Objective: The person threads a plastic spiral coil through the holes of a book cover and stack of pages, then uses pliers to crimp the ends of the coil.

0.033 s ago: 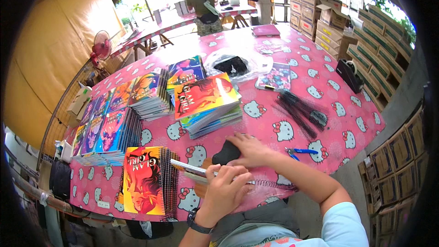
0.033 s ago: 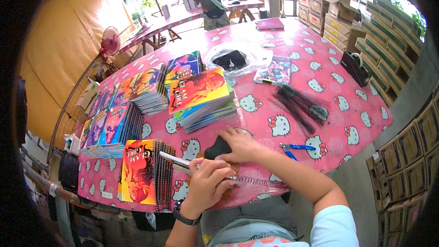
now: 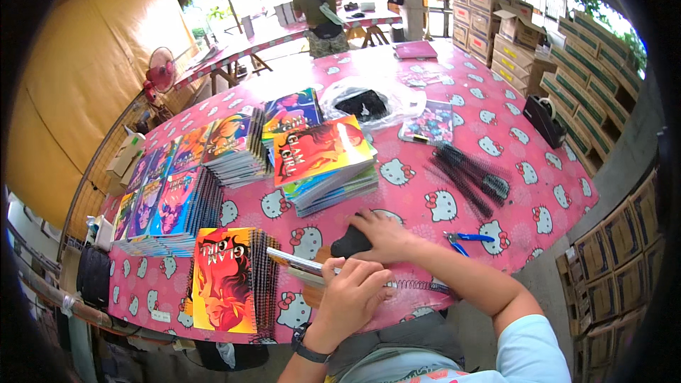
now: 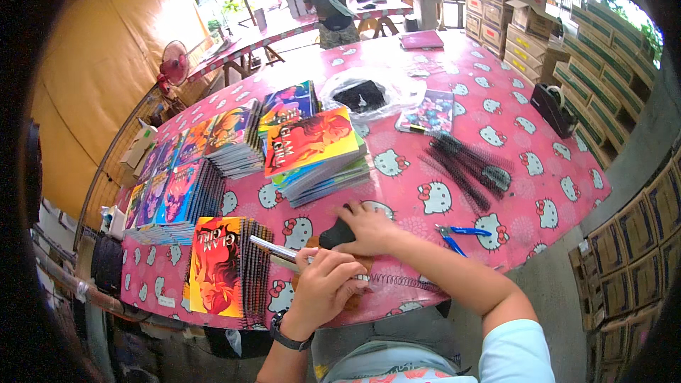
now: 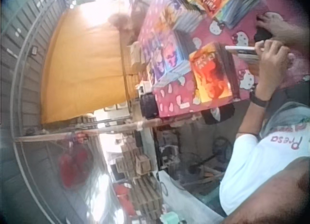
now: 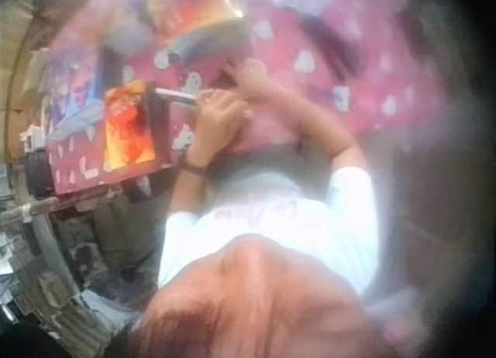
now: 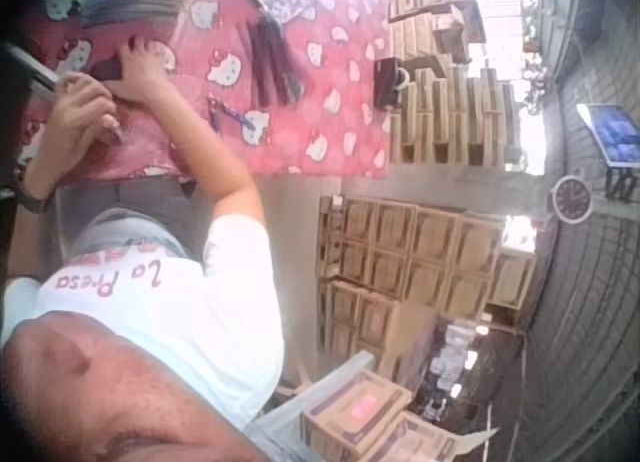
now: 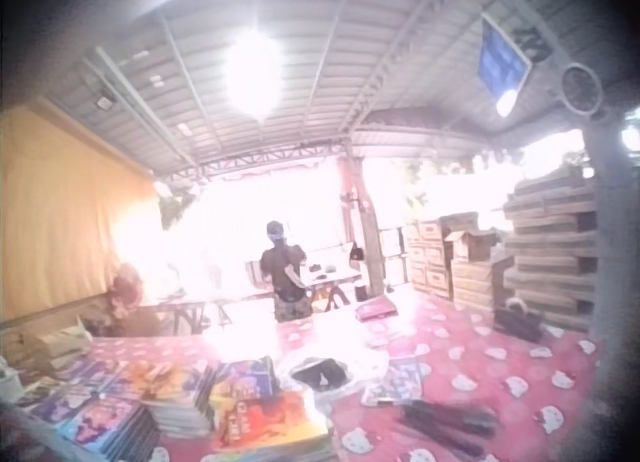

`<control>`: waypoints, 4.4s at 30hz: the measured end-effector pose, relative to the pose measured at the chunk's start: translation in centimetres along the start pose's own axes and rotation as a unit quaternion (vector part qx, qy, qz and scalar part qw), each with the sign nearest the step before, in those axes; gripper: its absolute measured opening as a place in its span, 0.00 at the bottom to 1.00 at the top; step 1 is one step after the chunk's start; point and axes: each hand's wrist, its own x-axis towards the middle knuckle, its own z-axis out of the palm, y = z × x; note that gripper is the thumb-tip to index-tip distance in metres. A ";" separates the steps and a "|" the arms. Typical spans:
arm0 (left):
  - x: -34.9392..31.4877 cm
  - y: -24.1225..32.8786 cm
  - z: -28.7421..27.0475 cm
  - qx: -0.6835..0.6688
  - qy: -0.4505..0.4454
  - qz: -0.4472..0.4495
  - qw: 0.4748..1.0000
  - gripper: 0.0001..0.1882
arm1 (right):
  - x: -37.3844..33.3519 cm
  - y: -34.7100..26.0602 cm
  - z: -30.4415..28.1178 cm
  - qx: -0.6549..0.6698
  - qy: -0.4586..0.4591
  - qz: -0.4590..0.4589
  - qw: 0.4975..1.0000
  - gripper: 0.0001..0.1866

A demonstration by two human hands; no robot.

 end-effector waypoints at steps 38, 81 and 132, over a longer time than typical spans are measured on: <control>-2.0 -2.1 -1.5 -0.010 0.096 -0.092 0.991 0.33 | -5.9 -2.8 -9.1 0.328 -0.073 0.032 0.941 0.31; -3.6 -4.2 -1.9 0.062 0.166 -0.105 0.978 0.21 | -5.4 -4.8 -9.0 0.577 -0.071 -0.059 0.812 0.48; -5.2 -6.2 1.4 -0.319 0.385 -0.227 0.836 0.41 | -2.4 -4.1 -7.5 0.426 -0.085 -0.004 0.901 0.31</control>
